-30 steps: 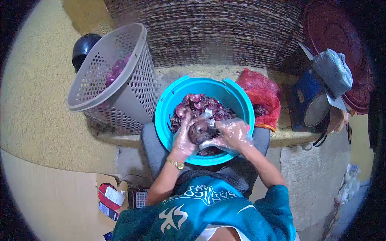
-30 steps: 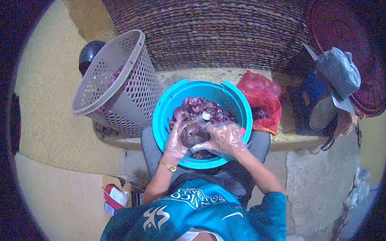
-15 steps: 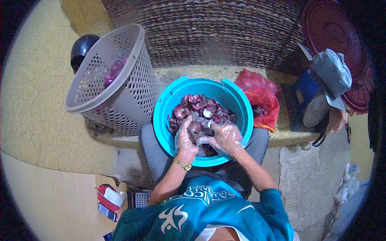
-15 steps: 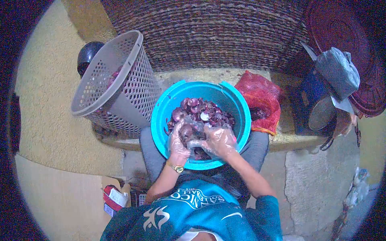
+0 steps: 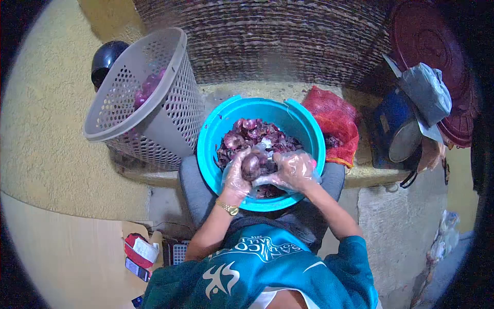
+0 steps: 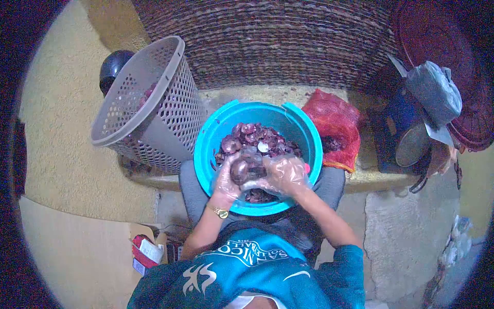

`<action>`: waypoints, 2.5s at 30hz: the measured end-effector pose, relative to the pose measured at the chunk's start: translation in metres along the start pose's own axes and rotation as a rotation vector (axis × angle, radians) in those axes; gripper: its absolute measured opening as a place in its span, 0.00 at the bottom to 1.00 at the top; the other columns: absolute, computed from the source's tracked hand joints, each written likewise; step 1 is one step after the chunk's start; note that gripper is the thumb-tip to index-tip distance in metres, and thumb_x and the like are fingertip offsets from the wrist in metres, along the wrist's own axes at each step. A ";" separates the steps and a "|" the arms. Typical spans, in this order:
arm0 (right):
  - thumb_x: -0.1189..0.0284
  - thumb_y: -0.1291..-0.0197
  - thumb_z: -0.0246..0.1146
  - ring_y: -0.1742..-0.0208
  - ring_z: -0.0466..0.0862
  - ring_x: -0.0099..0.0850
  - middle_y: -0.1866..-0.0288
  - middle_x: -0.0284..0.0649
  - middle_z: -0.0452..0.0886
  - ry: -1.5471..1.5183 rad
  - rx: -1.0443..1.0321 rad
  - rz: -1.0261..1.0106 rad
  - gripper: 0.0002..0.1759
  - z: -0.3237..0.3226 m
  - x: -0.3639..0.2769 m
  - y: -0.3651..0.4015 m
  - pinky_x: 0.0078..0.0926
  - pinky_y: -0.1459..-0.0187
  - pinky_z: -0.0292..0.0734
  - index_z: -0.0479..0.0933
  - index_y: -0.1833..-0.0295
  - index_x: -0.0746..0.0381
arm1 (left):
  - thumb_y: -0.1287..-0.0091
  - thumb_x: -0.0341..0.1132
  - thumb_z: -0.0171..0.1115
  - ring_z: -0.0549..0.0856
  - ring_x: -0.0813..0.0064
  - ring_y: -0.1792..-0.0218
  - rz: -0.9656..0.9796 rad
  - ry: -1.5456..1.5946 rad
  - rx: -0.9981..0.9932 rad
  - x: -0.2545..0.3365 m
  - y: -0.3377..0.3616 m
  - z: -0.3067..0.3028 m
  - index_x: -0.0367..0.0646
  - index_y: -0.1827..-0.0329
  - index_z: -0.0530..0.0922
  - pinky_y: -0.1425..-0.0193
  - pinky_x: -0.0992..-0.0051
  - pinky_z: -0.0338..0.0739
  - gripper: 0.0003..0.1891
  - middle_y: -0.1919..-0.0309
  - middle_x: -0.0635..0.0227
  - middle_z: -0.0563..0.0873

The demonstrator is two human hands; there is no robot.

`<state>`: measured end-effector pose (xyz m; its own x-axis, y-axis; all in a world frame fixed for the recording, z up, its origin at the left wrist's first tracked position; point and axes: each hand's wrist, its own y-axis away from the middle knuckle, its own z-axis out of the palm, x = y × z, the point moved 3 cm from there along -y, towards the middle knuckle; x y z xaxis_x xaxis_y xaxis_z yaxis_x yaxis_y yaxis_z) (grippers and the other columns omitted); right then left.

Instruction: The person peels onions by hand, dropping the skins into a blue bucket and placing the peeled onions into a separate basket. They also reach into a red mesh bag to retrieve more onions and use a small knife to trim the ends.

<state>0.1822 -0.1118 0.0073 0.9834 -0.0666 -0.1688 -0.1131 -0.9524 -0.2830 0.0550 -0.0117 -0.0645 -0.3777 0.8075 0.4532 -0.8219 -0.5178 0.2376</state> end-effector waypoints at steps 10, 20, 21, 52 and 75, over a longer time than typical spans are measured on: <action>0.32 0.51 0.62 0.76 0.84 0.46 0.80 0.48 0.80 -0.092 0.006 0.126 0.38 0.016 -0.007 0.002 0.46 0.73 0.77 0.77 0.66 0.61 | 0.29 0.44 0.55 0.86 0.63 0.54 0.307 0.098 0.285 0.000 0.002 0.015 0.44 0.49 0.80 0.48 0.61 0.84 0.15 0.54 0.62 0.86; 0.34 0.49 0.63 0.77 0.84 0.47 0.82 0.48 0.79 -0.331 0.029 0.244 0.37 0.008 -0.012 0.003 0.45 0.72 0.77 0.82 0.52 0.57 | 0.29 0.45 0.58 0.85 0.67 0.53 0.078 0.174 0.034 0.001 0.003 0.000 0.43 0.45 0.78 0.46 0.63 0.81 0.18 0.53 0.64 0.86; 0.33 0.51 0.63 0.77 0.84 0.46 0.82 0.47 0.79 -0.278 0.019 0.198 0.37 0.003 -0.009 0.003 0.44 0.73 0.77 0.82 0.53 0.55 | 0.30 0.44 0.57 0.85 0.66 0.51 -0.011 0.178 0.019 0.006 0.006 0.005 0.42 0.42 0.77 0.45 0.60 0.81 0.19 0.52 0.61 0.86; 0.35 0.38 0.53 0.66 0.85 0.50 0.71 0.53 0.83 -0.614 -0.131 0.402 0.37 0.023 -0.013 -0.001 0.46 0.62 0.76 0.84 0.50 0.58 | 0.31 0.44 0.60 0.85 0.64 0.51 0.178 0.096 0.148 0.003 0.001 0.033 0.46 0.46 0.79 0.44 0.61 0.80 0.16 0.52 0.62 0.86; 0.42 0.37 0.57 0.66 0.83 0.55 0.70 0.54 0.83 -0.768 -0.004 0.516 0.29 0.043 -0.029 -0.001 0.49 0.63 0.74 0.84 0.55 0.57 | 0.34 0.35 0.66 0.82 0.72 0.48 0.389 -0.029 0.149 0.020 -0.001 0.011 0.40 0.41 0.78 0.39 0.69 0.76 0.19 0.49 0.67 0.84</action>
<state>0.1472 -0.0959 -0.0284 0.4476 -0.2687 -0.8529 -0.5093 -0.8606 0.0039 0.0527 0.0022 -0.0459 -0.6342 0.5360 0.5572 -0.5487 -0.8197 0.1641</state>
